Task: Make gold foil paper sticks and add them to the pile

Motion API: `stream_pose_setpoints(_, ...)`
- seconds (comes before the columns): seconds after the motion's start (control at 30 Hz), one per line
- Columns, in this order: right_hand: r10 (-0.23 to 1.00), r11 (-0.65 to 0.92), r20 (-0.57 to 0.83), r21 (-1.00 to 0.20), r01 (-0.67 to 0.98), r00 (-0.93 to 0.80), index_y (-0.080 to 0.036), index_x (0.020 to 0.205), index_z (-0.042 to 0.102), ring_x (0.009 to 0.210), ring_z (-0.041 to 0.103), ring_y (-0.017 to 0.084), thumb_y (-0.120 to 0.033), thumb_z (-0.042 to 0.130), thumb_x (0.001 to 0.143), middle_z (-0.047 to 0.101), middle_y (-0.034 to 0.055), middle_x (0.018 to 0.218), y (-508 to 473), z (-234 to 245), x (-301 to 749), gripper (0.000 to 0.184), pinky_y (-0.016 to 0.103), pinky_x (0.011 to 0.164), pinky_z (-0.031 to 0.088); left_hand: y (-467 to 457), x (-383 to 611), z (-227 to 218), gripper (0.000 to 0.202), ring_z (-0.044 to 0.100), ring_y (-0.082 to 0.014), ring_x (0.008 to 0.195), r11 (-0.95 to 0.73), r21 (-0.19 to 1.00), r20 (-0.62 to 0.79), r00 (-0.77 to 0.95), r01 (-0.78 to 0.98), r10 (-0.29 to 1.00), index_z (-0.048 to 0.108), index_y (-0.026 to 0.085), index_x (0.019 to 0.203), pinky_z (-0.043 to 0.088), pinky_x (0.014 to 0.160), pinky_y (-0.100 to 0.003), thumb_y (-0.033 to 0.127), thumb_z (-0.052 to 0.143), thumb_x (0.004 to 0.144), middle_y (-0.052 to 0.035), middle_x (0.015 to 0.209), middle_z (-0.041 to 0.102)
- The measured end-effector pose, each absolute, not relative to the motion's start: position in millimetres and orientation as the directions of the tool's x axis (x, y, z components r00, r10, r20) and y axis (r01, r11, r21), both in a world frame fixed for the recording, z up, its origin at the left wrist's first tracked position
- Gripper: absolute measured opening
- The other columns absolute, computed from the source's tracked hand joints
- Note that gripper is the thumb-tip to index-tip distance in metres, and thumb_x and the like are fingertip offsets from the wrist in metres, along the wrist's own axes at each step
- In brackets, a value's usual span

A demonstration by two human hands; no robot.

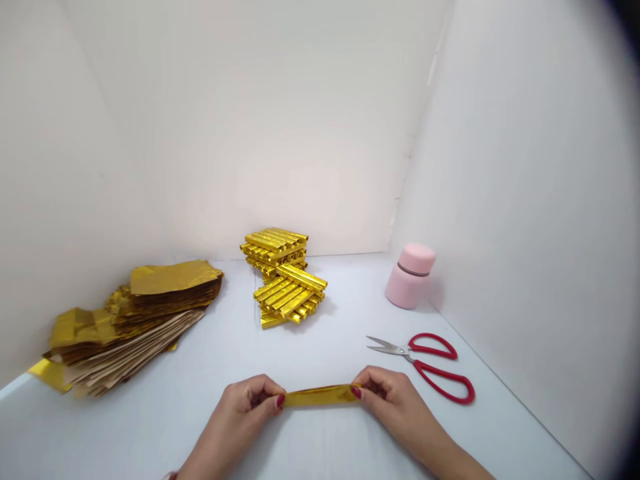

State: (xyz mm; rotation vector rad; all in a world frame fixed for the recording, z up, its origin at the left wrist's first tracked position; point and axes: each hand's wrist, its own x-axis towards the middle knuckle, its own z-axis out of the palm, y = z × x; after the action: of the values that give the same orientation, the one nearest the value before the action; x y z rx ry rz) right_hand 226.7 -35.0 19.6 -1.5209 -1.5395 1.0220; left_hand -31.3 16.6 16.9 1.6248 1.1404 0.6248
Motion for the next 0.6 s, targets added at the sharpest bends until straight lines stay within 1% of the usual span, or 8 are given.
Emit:
stream_pose_setpoints(0.1, 0.998, 0.042, 0.013, -0.864, 0.501, -0.062, -0.018, 0.072, 0.061, 0.059, 0.049, 0.014, -0.025, 0.051, 0.082, 0.056, -0.0019, 0.062, -37, 19, 226, 0.016, 0.023, 0.054, 0.035, 15, -32, 17, 0.020, 0.051, -0.0134, 0.060, -0.103, 0.911, -0.092, 0.439, 0.400, 0.894, 0.065, 0.015, 0.075, 0.037, 0.055, -0.020, 0.031, 0.053, 0.078, 0.0017, 0.063, 0.059)
stream_pose_setpoints(0.17, 0.996, 0.079, 0.041, -0.836, 0.543, -0.082, -0.018, 0.073, 0.061, 0.058, 0.049, 0.014, -0.024, 0.050, 0.083, 0.055, -0.0028, 0.061, -38, 19, 225, 0.015, 0.023, 0.053, 0.035, 14, -32, 17, 0.021, 0.052, -0.0138, 0.060, -0.123, 0.901, -0.079, 0.436, 0.417, 0.897, 0.066, 0.014, 0.079, 0.038, 0.055, -0.021, 0.030, 0.052, 0.078, 0.0015, 0.064, 0.060)
stream_pose_setpoints(0.3, 0.989, 0.148, 0.109, -0.766, 0.625, -0.102, -0.020, 0.076, 0.060, 0.059, 0.052, 0.014, -0.021, 0.047, 0.084, 0.056, -0.0034, 0.063, -40, 19, 222, 0.015, 0.022, 0.054, 0.038, 11, -32, 19, 0.024, 0.058, -0.0158, 0.066, -0.173, 0.856, -0.060, 0.428, 0.486, 0.902, 0.069, 0.014, 0.089, 0.043, 0.059, -0.022, 0.026, 0.050, 0.079, -0.0011, 0.071, 0.067)
stream_pose_setpoints(0.43, 0.970, 0.242, 0.188, -0.647, 0.723, -0.157, -0.021, 0.077, 0.059, 0.059, 0.056, 0.013, -0.019, 0.044, 0.088, 0.059, -0.0034, 0.064, -40, 21, 221, 0.019, 0.020, 0.054, 0.042, 6, -32, 23, 0.023, 0.062, -0.0156, 0.066, -0.273, 0.798, 0.015, 0.435, 0.537, 0.900, 0.071, 0.017, 0.083, 0.045, 0.057, -0.020, 0.023, 0.049, 0.081, -0.0003, 0.073, 0.071)
stream_pose_setpoints(0.6, 0.930, 0.357, 0.277, -0.529, 0.770, -0.241, -0.020, 0.079, 0.059, 0.067, 0.059, 0.014, -0.017, 0.040, 0.092, 0.062, -0.0003, 0.073, -42, 24, 221, 0.023, 0.023, 0.063, 0.044, 4, -32, 28, 0.022, 0.063, -0.0146, 0.062, -0.376, 0.745, 0.120, 0.444, 0.551, 0.888, 0.070, 0.018, 0.079, 0.046, 0.056, -0.019, 0.020, 0.049, 0.083, 0.0005, 0.069, 0.070)
